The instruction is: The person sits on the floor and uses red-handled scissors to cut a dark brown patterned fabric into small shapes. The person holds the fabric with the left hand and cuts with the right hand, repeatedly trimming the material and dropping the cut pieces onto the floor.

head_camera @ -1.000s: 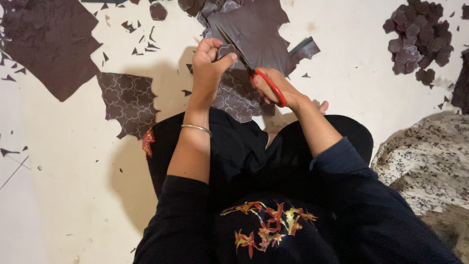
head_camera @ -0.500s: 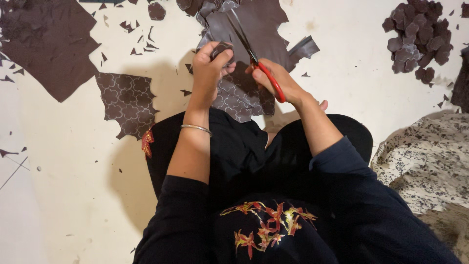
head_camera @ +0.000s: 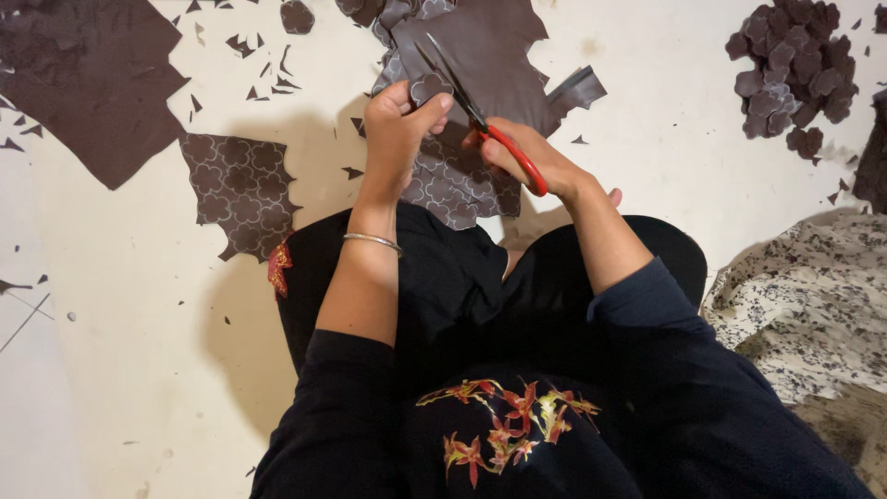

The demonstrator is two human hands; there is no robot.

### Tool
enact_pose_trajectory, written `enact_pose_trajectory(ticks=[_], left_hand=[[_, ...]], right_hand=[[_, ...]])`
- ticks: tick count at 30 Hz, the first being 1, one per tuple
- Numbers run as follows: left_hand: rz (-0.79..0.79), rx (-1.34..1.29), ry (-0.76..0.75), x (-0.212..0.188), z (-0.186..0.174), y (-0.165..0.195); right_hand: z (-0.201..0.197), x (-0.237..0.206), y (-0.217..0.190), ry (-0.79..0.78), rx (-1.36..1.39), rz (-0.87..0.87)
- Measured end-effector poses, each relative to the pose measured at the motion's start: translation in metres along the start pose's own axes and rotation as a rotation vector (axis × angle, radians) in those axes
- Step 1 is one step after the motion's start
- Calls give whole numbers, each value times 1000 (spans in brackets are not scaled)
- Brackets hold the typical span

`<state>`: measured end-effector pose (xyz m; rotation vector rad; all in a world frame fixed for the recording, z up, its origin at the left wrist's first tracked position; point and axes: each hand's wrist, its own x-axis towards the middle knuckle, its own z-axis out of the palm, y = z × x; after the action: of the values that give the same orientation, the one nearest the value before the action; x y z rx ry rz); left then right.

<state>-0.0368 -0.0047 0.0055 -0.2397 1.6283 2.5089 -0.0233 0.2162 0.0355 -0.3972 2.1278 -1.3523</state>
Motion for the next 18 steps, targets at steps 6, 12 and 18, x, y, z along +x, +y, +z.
enact_pose_trajectory(ticks=[6,12,18], left_hand=[[25,39,-22,0,0,2],[55,115,-9,0,0,6],[25,183,-38,-1,2,8]], right_hand=[[-2,0,1,-10,17,32],[-4,1,5,11,-70,10],[-5,0,2,-21,-24,14]])
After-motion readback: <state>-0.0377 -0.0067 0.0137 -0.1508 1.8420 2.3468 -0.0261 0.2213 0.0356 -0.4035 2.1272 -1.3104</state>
